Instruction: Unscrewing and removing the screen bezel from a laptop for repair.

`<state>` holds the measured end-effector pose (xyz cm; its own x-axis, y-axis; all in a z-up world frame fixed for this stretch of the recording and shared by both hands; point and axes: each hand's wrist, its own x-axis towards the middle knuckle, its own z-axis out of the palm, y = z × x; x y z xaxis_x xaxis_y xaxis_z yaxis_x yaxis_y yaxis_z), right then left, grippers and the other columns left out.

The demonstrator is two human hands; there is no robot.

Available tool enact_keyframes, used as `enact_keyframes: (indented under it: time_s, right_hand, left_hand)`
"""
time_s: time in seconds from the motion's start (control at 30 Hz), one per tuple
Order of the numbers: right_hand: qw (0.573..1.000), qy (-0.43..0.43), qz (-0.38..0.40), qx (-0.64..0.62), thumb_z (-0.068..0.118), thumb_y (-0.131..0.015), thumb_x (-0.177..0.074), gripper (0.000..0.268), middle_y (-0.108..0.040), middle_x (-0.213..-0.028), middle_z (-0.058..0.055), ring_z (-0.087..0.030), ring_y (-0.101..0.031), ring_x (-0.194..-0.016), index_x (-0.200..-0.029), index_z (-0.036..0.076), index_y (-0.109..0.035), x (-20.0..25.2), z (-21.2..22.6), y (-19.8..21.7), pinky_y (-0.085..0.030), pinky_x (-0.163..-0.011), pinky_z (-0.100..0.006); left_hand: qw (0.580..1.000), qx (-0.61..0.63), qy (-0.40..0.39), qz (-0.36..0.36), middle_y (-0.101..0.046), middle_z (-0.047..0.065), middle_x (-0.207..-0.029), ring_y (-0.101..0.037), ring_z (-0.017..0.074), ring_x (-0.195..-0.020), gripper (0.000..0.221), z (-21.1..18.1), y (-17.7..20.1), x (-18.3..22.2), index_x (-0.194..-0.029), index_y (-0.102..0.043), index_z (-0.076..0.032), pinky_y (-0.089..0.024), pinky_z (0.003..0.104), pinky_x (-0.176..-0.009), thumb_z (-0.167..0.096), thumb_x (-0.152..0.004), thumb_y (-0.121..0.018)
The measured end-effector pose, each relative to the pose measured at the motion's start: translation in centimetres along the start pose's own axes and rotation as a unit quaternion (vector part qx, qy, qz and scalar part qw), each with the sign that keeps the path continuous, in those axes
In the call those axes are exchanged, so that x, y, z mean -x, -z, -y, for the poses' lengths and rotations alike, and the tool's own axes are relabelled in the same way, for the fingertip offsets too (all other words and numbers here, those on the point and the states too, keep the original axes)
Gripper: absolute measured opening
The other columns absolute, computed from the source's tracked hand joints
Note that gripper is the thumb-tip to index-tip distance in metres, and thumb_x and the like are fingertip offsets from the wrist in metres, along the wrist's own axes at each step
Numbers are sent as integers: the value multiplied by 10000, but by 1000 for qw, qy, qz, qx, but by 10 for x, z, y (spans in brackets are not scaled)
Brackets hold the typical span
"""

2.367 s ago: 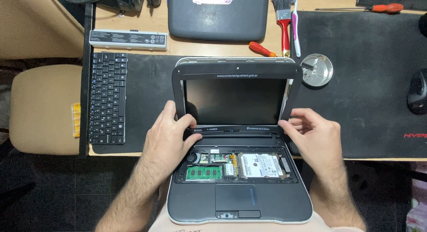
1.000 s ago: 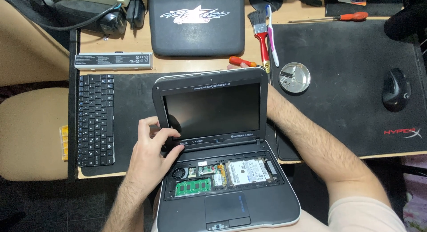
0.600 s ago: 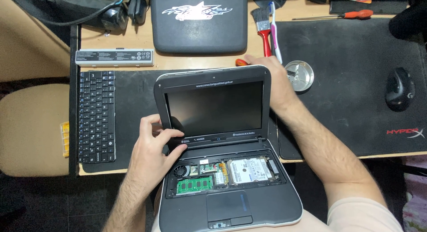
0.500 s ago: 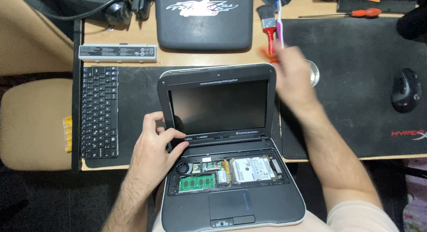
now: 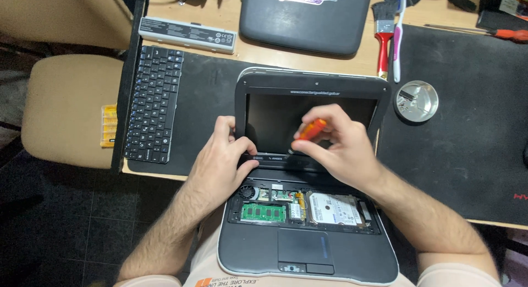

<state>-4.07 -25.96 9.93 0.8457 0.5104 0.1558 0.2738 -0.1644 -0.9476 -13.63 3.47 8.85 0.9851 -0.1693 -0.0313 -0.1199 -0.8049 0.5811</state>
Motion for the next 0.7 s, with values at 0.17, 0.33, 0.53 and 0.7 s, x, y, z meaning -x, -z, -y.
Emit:
enact_keyframes:
  time_s: [0.17,0.33,0.53,0.7]
  right_hand:
    - [997,-22,44,52,60,-917,-1067,571,-883,-1147,-221,-324,-945,-963,-1554,74,-619,-25,-7,-16,-786,-870,-440]
    - [991,-41,79,98,95,-905,-1089,490,-886,-1143,-224,-330,-949,-961,-1516,69,-665,-30,-4,-26,-783,-867,-433]
    - [976,-47,128,171,175,-886,-1126,521,-879,-1174,-251,-374,-939,-1005,-1582,90,-649,-36,9,-31,-783,-885,-465]
    - [958,-43,150,240,227,-840,-1157,564,-884,-1190,-261,-375,-937,-1012,-1662,89,-630,-33,16,-29,-786,-872,-466]
  left_hand:
    - [1000,8,8,16,-535,158,-1409,-811,475,-1234,188,1,2,-1,-1105,-847,-110,-703,566,-1025,-164,-991,-986]
    - [1000,11,4,22,-543,169,-1409,-810,491,-1261,179,1,5,-1,-1108,-853,-89,-710,585,-1040,-157,-1000,-978]
    - [1000,7,-5,26,-529,171,-1397,-802,495,-1264,177,-1,7,0,-1112,-845,-80,-710,584,-1053,-154,-1007,-966]
    - [1000,6,-7,23,-523,164,-1394,-793,507,-1256,190,-4,8,-1,-1115,-832,-81,-704,603,-1026,-153,-1002,-968]
